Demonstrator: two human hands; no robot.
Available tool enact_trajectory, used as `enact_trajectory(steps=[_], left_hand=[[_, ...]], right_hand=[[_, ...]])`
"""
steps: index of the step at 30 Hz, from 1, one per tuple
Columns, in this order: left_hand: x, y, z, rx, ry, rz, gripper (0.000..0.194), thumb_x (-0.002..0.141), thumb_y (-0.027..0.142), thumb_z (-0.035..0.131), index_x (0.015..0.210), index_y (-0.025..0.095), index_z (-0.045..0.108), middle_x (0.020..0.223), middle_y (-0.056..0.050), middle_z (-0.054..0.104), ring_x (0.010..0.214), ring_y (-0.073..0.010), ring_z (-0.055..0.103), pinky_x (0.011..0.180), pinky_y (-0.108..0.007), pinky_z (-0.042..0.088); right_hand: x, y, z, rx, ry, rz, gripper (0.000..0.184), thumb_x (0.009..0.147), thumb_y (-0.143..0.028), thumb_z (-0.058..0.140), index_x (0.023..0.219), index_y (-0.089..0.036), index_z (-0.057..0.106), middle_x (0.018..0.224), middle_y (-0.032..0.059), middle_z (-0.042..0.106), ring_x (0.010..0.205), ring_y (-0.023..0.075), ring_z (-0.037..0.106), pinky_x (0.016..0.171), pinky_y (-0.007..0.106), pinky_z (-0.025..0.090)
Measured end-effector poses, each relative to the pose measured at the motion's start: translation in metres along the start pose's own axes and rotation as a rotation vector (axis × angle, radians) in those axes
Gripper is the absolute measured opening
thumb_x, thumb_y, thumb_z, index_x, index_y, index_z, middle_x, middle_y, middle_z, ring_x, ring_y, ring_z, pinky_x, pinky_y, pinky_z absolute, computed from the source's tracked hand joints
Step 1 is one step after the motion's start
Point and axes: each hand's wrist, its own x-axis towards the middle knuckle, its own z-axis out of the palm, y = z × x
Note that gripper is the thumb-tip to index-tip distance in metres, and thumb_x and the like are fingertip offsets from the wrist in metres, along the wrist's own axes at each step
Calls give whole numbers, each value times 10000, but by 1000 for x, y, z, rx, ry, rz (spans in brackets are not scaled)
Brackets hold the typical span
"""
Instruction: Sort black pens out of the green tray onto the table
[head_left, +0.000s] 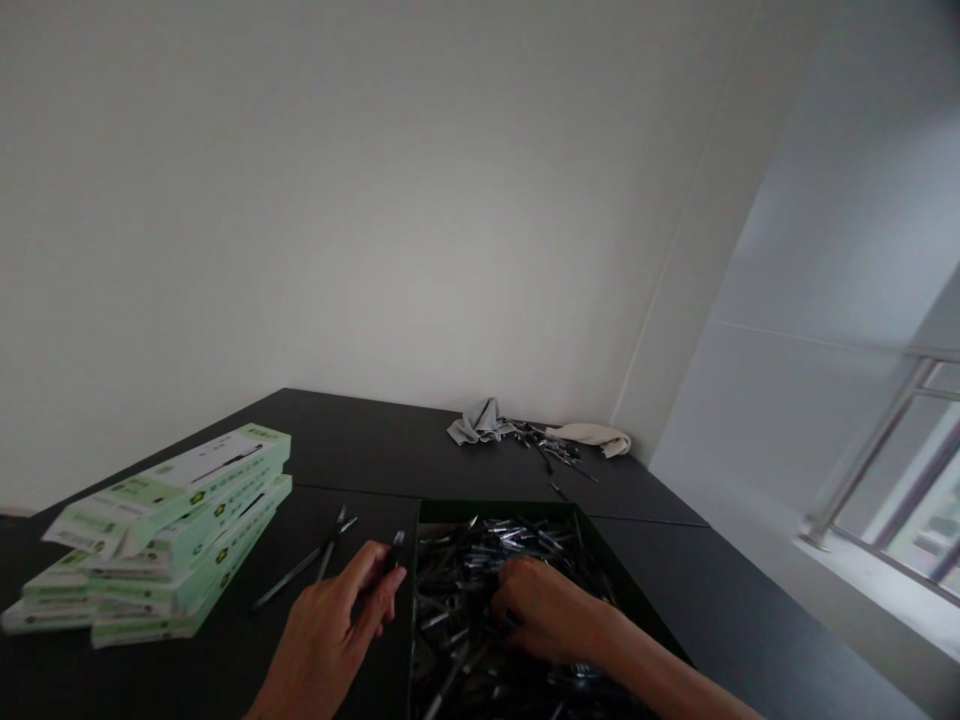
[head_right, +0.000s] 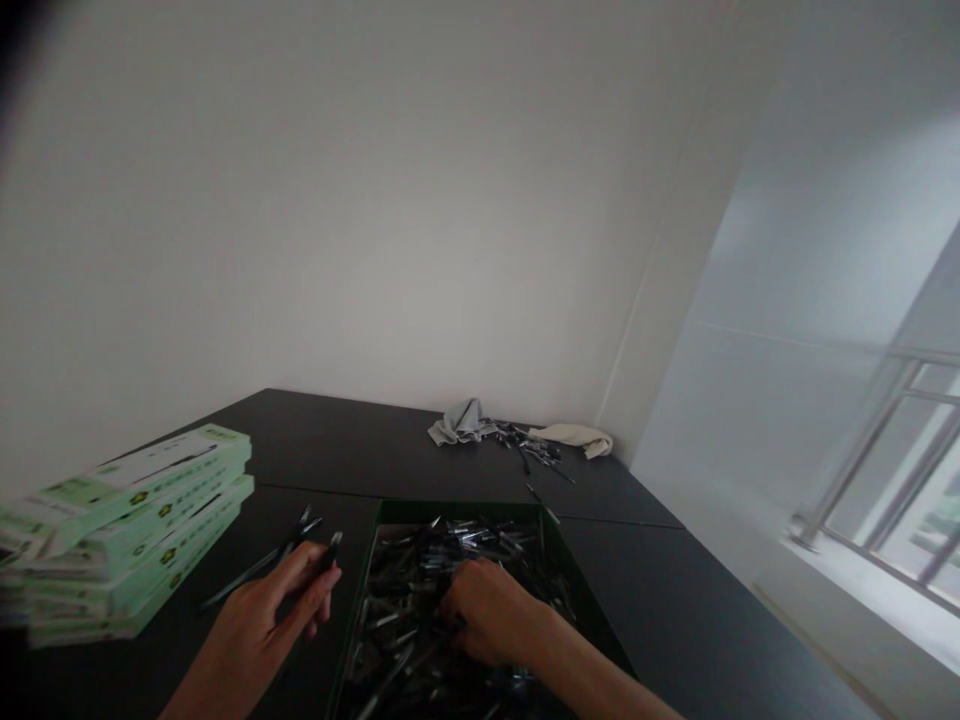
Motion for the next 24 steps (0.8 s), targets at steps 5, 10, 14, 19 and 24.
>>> enact_trajectory(steps=[5, 10, 14, 19, 24], left_hand=[[1, -3, 1, -3, 4, -2, 209, 949, 427, 407, 851, 253, 464, 596, 95, 600, 521, -106, 624, 571, -209, 437], [1, -5, 2, -2, 20, 1, 208, 941, 445, 412, 873, 254, 460, 584, 96, 598, 521, -114, 625, 565, -212, 434], [1, -6, 3, -7, 20, 8, 201, 943, 436, 413, 867, 257, 463, 594, 95, 597, 516, -109, 619, 567, -208, 438], [-3, -7, 3, -13, 15, -1, 216, 936, 434, 435, 820, 256, 471, 585, 91, 607, 517, -111, 631, 559, -202, 441], [-2, -8, 5, -22, 25, 1, 200, 933, 436, 440, 857, 255, 480, 587, 93, 606, 514, -110, 630, 567, -198, 445]], right_hand=[[-6, 1, -10, 70, 88, -36, 112, 752, -239, 674, 843, -193, 723, 895, 45, 672, 913, 189, 596, 767, 245, 414], [-16, -1, -28, 309, 290, 0, 49, 729, -201, 722, 769, -186, 698, 834, 9, 607, 819, 151, 564, 729, 236, 398], [-23, 1, -41, 597, 422, 14, 59, 790, -223, 666, 793, -164, 672, 774, -4, 593, 736, 134, 549, 684, 236, 400], [-28, 6, -48, 864, 524, 78, 171, 844, -306, 612, 790, -144, 613, 702, -16, 551, 661, 118, 489, 616, 236, 374], [-34, 7, -52, 979, 622, 43, 222, 868, -363, 585, 780, -160, 566, 674, -31, 485, 617, 107, 440, 564, 231, 389]])
